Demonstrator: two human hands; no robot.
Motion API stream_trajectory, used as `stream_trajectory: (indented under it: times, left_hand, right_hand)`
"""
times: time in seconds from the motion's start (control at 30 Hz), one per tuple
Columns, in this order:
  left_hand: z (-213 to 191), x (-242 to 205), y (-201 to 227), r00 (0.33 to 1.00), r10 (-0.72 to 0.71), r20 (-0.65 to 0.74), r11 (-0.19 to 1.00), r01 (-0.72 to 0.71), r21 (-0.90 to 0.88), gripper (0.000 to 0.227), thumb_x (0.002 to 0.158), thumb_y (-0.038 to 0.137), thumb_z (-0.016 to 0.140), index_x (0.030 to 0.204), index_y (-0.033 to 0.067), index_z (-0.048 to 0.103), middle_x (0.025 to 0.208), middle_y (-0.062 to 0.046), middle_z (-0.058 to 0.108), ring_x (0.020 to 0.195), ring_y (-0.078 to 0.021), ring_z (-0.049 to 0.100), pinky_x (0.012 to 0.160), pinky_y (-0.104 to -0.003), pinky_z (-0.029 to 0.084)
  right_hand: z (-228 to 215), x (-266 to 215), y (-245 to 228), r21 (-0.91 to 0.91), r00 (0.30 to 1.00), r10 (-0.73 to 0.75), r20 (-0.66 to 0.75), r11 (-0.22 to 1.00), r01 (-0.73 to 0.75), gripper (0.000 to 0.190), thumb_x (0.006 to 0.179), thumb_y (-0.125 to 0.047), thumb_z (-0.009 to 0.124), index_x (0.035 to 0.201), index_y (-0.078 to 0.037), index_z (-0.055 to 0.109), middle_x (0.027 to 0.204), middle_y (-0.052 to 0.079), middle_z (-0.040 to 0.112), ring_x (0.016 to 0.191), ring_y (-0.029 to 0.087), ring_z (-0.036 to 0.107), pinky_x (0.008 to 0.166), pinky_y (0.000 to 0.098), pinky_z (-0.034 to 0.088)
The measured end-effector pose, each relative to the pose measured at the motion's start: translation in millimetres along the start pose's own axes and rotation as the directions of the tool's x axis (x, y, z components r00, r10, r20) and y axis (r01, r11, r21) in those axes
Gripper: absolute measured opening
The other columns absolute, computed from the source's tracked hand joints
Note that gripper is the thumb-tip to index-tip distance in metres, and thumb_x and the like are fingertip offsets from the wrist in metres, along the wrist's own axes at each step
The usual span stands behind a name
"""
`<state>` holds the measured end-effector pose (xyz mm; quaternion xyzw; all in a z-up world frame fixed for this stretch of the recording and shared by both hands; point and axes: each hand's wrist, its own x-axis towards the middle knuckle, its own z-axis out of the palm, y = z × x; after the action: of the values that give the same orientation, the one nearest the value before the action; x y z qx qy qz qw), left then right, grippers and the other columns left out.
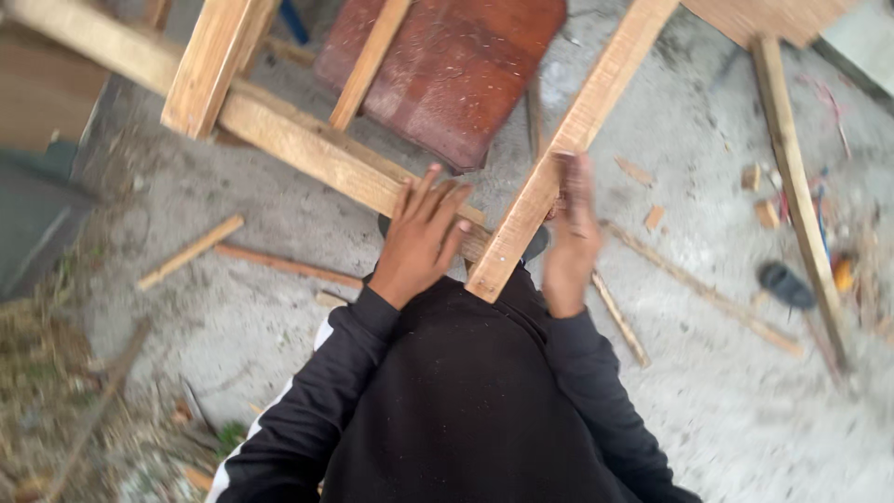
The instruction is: The person sands the surfaces and corners of a large wooden frame structure using a small piece of sandpaper held by hand.
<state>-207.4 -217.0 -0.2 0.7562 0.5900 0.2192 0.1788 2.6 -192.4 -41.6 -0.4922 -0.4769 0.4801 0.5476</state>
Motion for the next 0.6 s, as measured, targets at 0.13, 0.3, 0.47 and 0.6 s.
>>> stream_trajectory:
  times: [0.13,0.3,0.47,0.6]
  left_hand:
    - [-19,8,-44,0.970,0.165,0.178,0.982,-0.177,0.059,0.043,0.106,0.033,0.053,0.140,0.0082,0.057,0.140,-0.015,0.060,0.149,-0.0354,0.039,0.125,-0.054,0.022]
    - [-29,7,-63,0.933,0.297,0.201,0.955,-0.290,-0.063,0.045,0.106,0.028,0.050,0.144,0.0049,0.055,0.142,-0.018,0.059,0.144,-0.0357,0.045,0.121,-0.051,0.027]
    - [-37,14,-64,0.920,0.314,0.235,0.949,-0.294,-0.116,0.043,0.105,0.025,0.051,0.141,0.0028,0.055,0.137,-0.017,0.062,0.134,-0.0342,0.051,0.119,-0.051,0.030]
    - [-46,24,-68,0.890,0.313,0.331,0.948,-0.272,-0.166,0.044,0.104,0.024,0.051,0.142,0.0036,0.056,0.132,-0.016,0.065,0.125,-0.0324,0.056,0.113,-0.046,0.035]
  right_hand:
    - [44,-15,-12,-0.702,0.986,-0.115,0.119,0.693,0.166,0.045,0.109,-0.015,0.050,0.152,-0.003,0.052,0.168,0.015,0.036,0.159,0.036,0.022,0.129,0.0545,0.012]
    - [61,-57,-23,-0.752,0.995,-0.031,0.092,0.653,0.090,0.045,0.109,-0.018,0.048,0.152,-0.004,0.052,0.167,0.015,0.035,0.160,0.034,0.022,0.129,0.0551,0.014]
    - [71,-38,-16,-0.827,0.999,-0.039,0.007,0.561,0.028,0.044,0.107,-0.017,0.050,0.148,-0.003,0.054,0.166,0.016,0.037,0.157,0.036,0.026,0.125,0.0541,0.019]
    - [85,-26,-19,-0.905,0.987,-0.152,0.059,0.409,0.117,0.044,0.101,-0.015,0.055,0.140,0.003,0.060,0.156,0.024,0.050,0.151,0.039,0.038,0.123,0.0552,0.018]
